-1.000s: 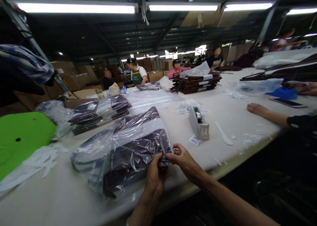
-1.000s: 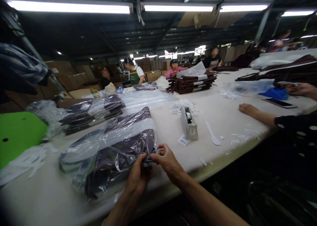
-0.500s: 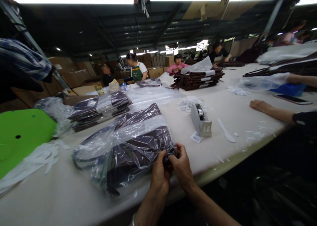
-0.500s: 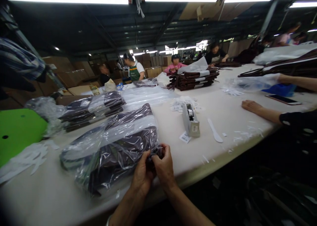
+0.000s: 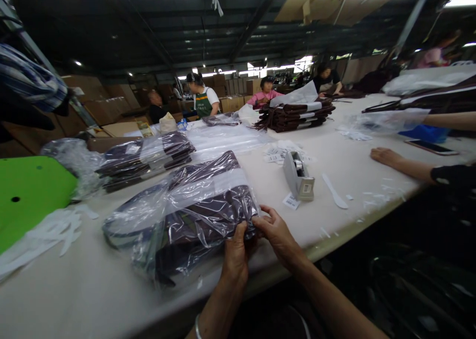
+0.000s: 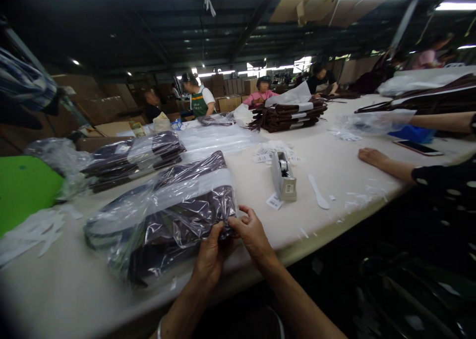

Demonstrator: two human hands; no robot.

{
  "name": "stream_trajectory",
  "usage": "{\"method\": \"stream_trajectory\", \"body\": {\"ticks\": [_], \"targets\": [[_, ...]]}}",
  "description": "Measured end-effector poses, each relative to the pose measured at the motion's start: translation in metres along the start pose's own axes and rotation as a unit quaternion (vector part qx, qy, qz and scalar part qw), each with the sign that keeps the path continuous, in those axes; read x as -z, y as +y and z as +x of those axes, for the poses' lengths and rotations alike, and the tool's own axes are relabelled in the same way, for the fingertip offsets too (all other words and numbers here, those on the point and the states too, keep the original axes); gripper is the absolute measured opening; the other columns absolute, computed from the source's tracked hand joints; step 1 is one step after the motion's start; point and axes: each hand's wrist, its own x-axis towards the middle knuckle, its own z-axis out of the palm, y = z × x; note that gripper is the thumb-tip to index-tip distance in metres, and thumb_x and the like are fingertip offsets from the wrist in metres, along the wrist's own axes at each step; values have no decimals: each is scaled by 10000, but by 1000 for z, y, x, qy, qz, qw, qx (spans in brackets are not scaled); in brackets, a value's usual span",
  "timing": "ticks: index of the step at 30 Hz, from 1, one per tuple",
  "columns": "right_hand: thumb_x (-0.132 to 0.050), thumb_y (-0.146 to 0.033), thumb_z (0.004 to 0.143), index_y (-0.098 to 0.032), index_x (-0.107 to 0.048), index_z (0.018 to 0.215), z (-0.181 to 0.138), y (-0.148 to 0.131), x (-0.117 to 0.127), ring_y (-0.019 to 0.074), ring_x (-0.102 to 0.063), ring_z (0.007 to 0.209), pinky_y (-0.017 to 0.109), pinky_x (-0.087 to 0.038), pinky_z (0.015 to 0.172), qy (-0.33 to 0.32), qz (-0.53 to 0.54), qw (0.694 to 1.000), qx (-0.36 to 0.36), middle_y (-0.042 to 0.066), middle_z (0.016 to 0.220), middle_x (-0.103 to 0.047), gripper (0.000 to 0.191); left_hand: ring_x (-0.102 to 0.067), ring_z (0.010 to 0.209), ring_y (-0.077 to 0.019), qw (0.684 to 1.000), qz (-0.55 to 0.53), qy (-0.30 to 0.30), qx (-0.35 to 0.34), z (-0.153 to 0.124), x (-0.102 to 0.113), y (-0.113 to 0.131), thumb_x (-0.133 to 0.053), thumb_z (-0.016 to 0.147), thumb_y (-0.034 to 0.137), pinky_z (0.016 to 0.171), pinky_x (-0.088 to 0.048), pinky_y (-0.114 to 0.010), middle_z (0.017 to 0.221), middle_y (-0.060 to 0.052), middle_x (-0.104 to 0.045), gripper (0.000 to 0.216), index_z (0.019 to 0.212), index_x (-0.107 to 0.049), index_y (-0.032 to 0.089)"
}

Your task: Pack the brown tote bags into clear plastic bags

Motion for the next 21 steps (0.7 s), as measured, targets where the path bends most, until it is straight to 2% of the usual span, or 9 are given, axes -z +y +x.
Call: {"method": "stream_trajectory", "body": {"ticks": [2, 4, 9, 12, 14, 15, 17, 19, 21], "targets": [[-805, -356, 639, -164, -486, 1166, 2, 2, -6, 119, -521, 544, 243, -410, 544, 27, -1, 999, 21, -89, 594, -547, 645, -687, 675, -188, 1000, 15, -19, 15, -1, 2, 3, -872, 612, 371, 577, -541, -258, 808, -74, -761, 389, 879, -744, 118], [-797, -337, 629, -167, -489, 1140, 2, 5, -8, 105, -495, 540, 233, -395, 547, 27, 17, 999, 26, -91, 599, -548, 621, -695, 713, -201, 999, 23, -31, 34, -2, 4, 7, -870, 631, 339, 582, -551, -267, 849, -89, -766, 369, 897, -748, 114], [-802, -357, 668, -172, -506, 1159, -1, 16, -7, 97, -493, 588, 226, -392, 588, 1, 30, 998, 54, -70, 659, -573, 602, -676, 642, -159, 998, -27, 2, 52, 0, 2, 15, -804, 691, 111, 555, -546, -239, 772, -58, -756, 137, 809, -734, 111], [-810, -412, 689, -181, -511, 1202, -1, 18, 2, 118, -538, 622, 247, -419, 615, -41, 25, 998, 44, -45, 703, -605, 637, -674, 633, -149, 997, -57, 3, 54, 3, 1, 15, -748, 721, 35, 561, -546, -231, 753, -53, -749, 94, 775, -719, 106], [-802, -480, 690, -169, -544, 1183, 4, 5, 18, 149, -582, 654, 285, -454, 648, -55, -14, 998, 32, -6, 744, -642, 637, -668, 621, -144, 996, -61, 5, 60, 4, 1, 14, -731, 747, 35, 544, -539, -229, 753, -53, -745, 85, 799, -716, 100], [-793, -512, 688, -162, -572, 1150, 8, -7, 30, 166, -603, 679, 307, -470, 673, -35, -43, 998, 42, 20, 781, -663, 621, -661, 605, -138, 996, -57, 14, 64, 5, 2, 13, -729, 757, 42, 523, -530, -227, 747, -48, -742, 83, 814, -714, 100], [-760, -555, 695, -158, -625, 1058, 22, -38, 61, 193, -626, 743, 335, -481, 735, 73, -111, 985, 111, 62, 865, -690, 555, -642, 567, -126, 996, -48, 41, 69, 5, 2, 12, -733, 766, 51, 470, -499, -219, 728, -32, -732, 87, 826, -705, 107], [-710, -557, 719, -169, -653, 993, 42, -73, 95, 210, -625, 802, 339, -470, 776, 214, -189, 936, 204, 67, 881, -695, 479, -628, 541, -117, 995, -45, 59, 68, 5, 3, 12, -735, 768, 49, 444, -480, -214, 708, -17, -721, 92, 815, -693, 116], [-643, -545, 743, -173, -677, 934, 65, -101, 125, 227, -621, 839, 339, -452, 773, 309, -296, 877, 218, 78, 881, -706, 419, -623, 533, -114, 995, -49, 58, 70, 5, 2, 12, -727, 776, 44, 444, -476, -215, 699, -13, -715, 93, 809, -683, 119]]}}
